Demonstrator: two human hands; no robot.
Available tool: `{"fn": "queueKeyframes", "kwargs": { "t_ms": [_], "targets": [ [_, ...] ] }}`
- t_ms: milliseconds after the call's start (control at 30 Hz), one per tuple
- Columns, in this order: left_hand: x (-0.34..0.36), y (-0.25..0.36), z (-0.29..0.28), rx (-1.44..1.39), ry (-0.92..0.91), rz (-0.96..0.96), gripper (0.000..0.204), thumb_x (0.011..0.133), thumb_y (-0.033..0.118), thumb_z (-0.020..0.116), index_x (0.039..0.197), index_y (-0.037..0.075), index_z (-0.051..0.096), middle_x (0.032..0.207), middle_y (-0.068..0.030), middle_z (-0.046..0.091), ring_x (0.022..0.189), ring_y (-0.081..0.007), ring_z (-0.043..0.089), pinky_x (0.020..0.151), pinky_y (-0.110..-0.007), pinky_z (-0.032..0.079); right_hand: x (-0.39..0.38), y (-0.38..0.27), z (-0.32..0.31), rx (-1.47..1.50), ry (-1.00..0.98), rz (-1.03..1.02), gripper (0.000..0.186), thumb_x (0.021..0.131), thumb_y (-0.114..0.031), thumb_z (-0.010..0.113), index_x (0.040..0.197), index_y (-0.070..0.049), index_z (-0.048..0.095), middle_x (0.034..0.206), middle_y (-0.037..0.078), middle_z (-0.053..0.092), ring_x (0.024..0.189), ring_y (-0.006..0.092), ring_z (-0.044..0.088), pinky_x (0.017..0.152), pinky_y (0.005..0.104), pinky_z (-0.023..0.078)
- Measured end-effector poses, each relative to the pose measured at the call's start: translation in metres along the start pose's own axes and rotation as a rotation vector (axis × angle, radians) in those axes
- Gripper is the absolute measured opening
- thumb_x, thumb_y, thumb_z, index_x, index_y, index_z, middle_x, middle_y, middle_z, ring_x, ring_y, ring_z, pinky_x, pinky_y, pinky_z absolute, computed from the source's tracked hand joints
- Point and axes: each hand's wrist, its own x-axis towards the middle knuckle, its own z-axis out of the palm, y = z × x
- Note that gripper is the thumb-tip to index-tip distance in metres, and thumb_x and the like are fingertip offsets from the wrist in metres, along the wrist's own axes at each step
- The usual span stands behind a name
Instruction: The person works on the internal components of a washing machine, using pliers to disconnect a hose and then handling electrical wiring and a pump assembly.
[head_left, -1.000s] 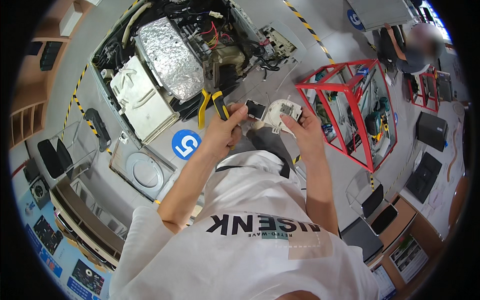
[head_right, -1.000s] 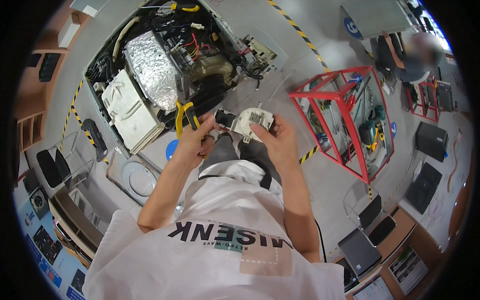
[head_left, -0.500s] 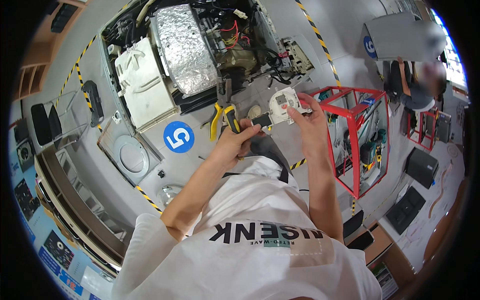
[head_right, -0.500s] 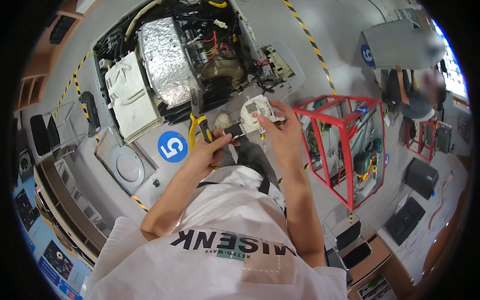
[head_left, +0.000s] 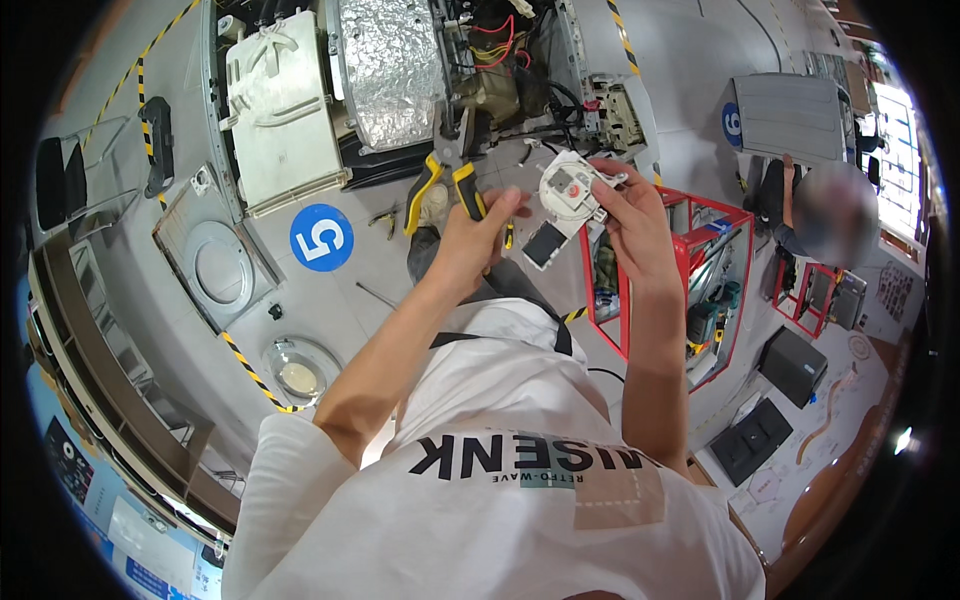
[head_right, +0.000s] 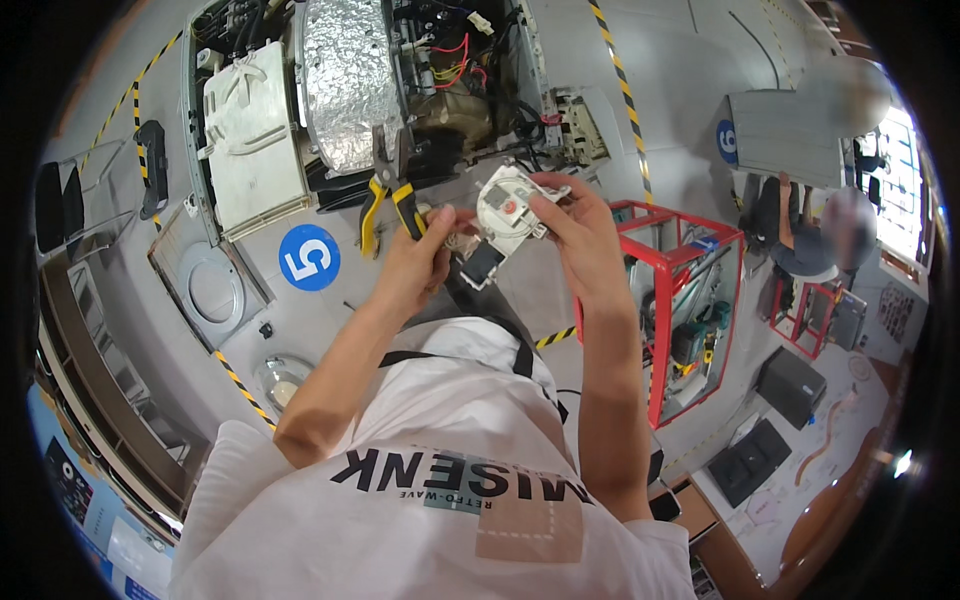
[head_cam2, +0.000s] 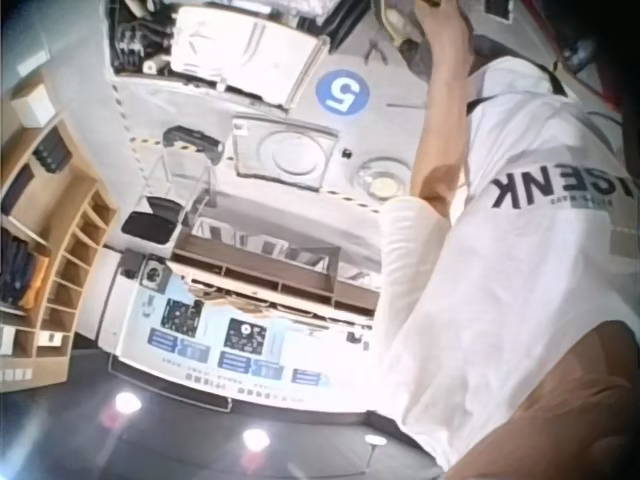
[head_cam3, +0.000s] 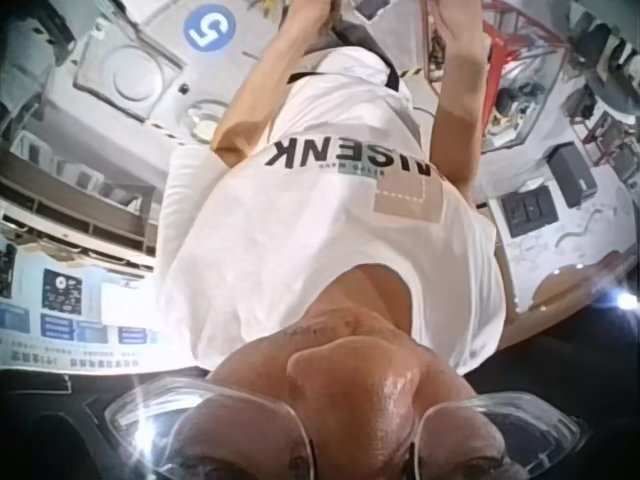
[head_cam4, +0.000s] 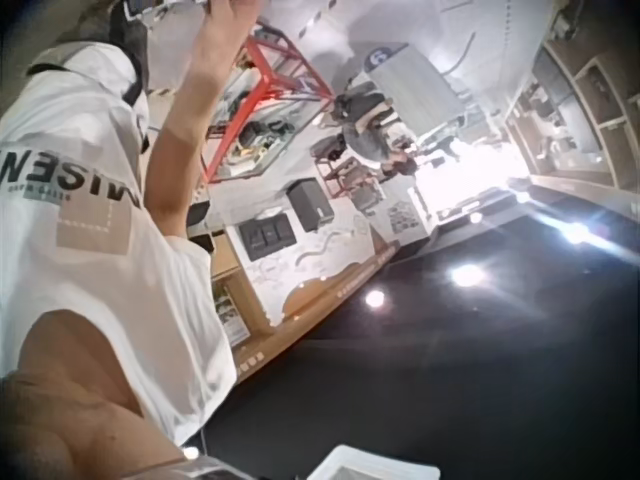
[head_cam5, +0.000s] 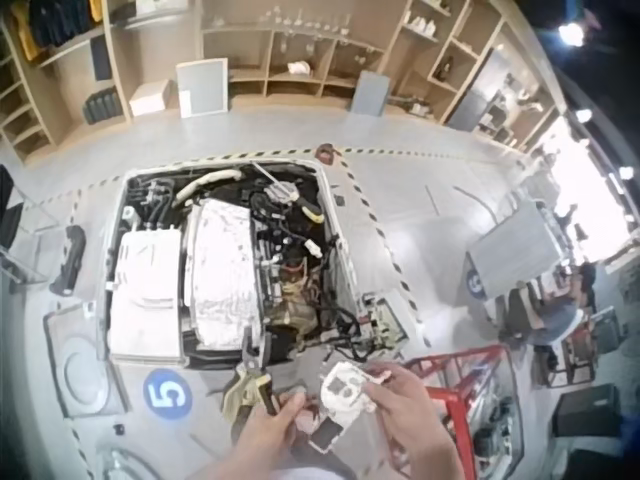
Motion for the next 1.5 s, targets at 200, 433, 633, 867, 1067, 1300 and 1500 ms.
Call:
{"fn": "queueKeyframes", "kwargs": {
  "t_ms": [200, 433, 633, 867, 1067, 1300, 1500],
  "targets": [
    [0.006, 0.024, 0.004, 0.012, -0.132, -0.035, 0.032, 0.092, 0.027, 0.069, 0.110, 0.001, 0.066, 0.060, 0.0068, 0.048, 0.041, -0.0018, 0.031, 0.039, -0.022, 0.019, 0.015, -0.002, 0.002, -0.215, -0.172, 0.032, 0.033, 0.091, -0.007, 0.065, 0.123, 0.001, 0.057, 0.109, 0.008, 0.066, 0.097, 0.0120, 0.064, 0.086, 0.0251, 0.050],
    [0.028, 0.026, 0.000, -0.156, -0.180, -0.060, 0.023, 0.093, 0.027, 0.067, 0.098, 0.006, 0.060, 0.056, 0.0074, 0.039, 0.039, -0.0034, 0.028, 0.040, -0.023, 0.018, 0.013, -0.003, -0.005, -0.066, -0.031, 0.015, 0.034, 0.096, -0.016, 0.060, 0.127, 0.000, 0.056, 0.113, 0.007, 0.065, 0.101, 0.0125, 0.061, 0.088, 0.0271, 0.048],
    [0.037, 0.028, -0.006, -0.367, -0.267, -0.079, 0.017, 0.097, 0.023, 0.061, 0.096, 0.007, 0.054, 0.062, 0.0040, 0.044, 0.043, -0.0040, 0.033, 0.039, -0.021, 0.022, -0.008, -0.007, 0.001, -0.192, 0.055, -0.067, 0.034, 0.093, -0.008, 0.062, 0.124, 0.002, 0.056, 0.113, 0.008, 0.063, 0.099, 0.0130, 0.060, 0.087, 0.0270, 0.048],
    [0.027, 0.034, 0.002, -0.176, -0.318, 0.005, 0.024, 0.095, 0.022, 0.064, 0.110, 0.004, 0.059, 0.065, 0.0050, 0.048, 0.043, -0.0032, 0.034, 0.040, -0.021, 0.023, -0.029, -0.011, 0.016, -0.534, 0.169, -0.367, 0.037, 0.077, 0.000, 0.076, 0.112, 0.001, 0.063, 0.097, 0.006, 0.066, 0.085, 0.0120, 0.061, 0.079, 0.0260, 0.050],
    [0.011, 0.044, 0.011, -0.062, -0.308, 0.106, 0.034, 0.089, 0.021, 0.073, 0.116, 0.003, 0.060, 0.070, 0.0037, 0.055, 0.044, -0.0016, 0.036, 0.040, -0.020, 0.025, -0.038, -0.021, 0.028, -0.714, 0.244, -0.552, 0.027, 0.077, 0.002, 0.074, 0.103, 0.000, 0.065, 0.089, 0.009, 0.066, 0.077, 0.0150, 0.064, 0.072, 0.0271, 0.052],
    [-0.007, 0.054, 0.009, -0.062, -0.309, 0.141, 0.035, 0.086, 0.020, 0.076, 0.113, 0.003, 0.062, 0.075, 0.0019, 0.059, 0.045, -0.0021, 0.039, 0.039, -0.020, 0.026, -0.051, -0.039, 0.032, -0.968, 0.139, -0.658, 0.024, 0.076, 0.005, 0.071, 0.099, 0.002, 0.063, 0.090, 0.011, 0.066, 0.081, 0.0205, 0.065, 0.073, 0.0291, 0.052],
    [-0.013, 0.055, 0.003, -0.039, -0.309, 0.136, 0.038, 0.087, 0.027, 0.074, 0.114, 0.003, 0.060, 0.074, 0.0030, 0.058, 0.044, -0.0015, 0.037, 0.039, -0.019, 0.026, -0.050, -0.039, 0.036, -1.001, 0.067, -0.686, 0.023, 0.077, 0.005, 0.069, 0.099, 0.002, 0.060, 0.091, 0.012, 0.065, 0.082, 0.0235, 0.063, 0.074, 0.0302, 0.050]
  ]
}}
